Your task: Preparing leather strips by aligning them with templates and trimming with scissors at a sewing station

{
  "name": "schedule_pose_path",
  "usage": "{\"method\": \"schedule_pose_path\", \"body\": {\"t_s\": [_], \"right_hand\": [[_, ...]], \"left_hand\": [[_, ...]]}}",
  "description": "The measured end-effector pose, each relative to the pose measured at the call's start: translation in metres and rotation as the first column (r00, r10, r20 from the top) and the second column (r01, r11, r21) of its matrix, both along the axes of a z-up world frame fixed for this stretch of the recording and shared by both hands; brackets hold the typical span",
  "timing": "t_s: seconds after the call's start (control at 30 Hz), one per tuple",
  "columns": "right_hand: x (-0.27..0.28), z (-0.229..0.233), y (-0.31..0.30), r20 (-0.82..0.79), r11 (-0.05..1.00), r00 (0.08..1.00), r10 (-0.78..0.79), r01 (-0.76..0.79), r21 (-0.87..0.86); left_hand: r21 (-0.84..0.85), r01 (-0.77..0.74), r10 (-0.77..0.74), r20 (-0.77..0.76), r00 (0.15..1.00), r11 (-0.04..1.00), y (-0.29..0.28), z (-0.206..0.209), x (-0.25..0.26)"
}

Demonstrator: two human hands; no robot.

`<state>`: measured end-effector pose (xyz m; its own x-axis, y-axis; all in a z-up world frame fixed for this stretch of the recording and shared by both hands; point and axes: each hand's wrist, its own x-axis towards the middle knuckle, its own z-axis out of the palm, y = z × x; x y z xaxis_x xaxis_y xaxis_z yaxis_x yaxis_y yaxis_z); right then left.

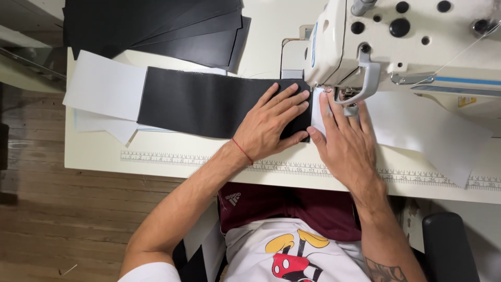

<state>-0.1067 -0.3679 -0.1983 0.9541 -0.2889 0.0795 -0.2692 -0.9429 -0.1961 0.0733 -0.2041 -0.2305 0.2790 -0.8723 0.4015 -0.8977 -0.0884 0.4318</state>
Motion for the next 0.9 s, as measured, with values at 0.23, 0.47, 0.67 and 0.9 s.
{"method": "schedule_pose_path", "body": {"t_s": [0.23, 0.47, 0.67, 0.9], "right_hand": [[0.000, -0.013, -0.008, 0.022, 0.999, 1.000, 0.007, -0.006, -0.036], [0.001, -0.035, -0.018, 0.032, 0.997, 0.999, 0.015, -0.013, -0.075], [0.007, -0.032, -0.025, 0.022, 0.997, 1.000, 0.005, -0.003, -0.073], [0.014, -0.001, -0.023, 0.024, 0.999, 0.999, 0.024, -0.023, -0.022]], "left_hand": [[0.022, -0.010, 0.010, 0.010, 1.000, 1.000, -0.002, 0.008, 0.004], [0.024, -0.015, 0.014, 0.023, 1.000, 1.000, -0.004, 0.010, 0.009], [0.034, -0.019, 0.017, 0.057, 0.998, 0.999, -0.009, 0.006, 0.014], [0.042, -0.018, 0.016, 0.057, 0.998, 0.999, -0.012, 0.003, 0.018]]}}
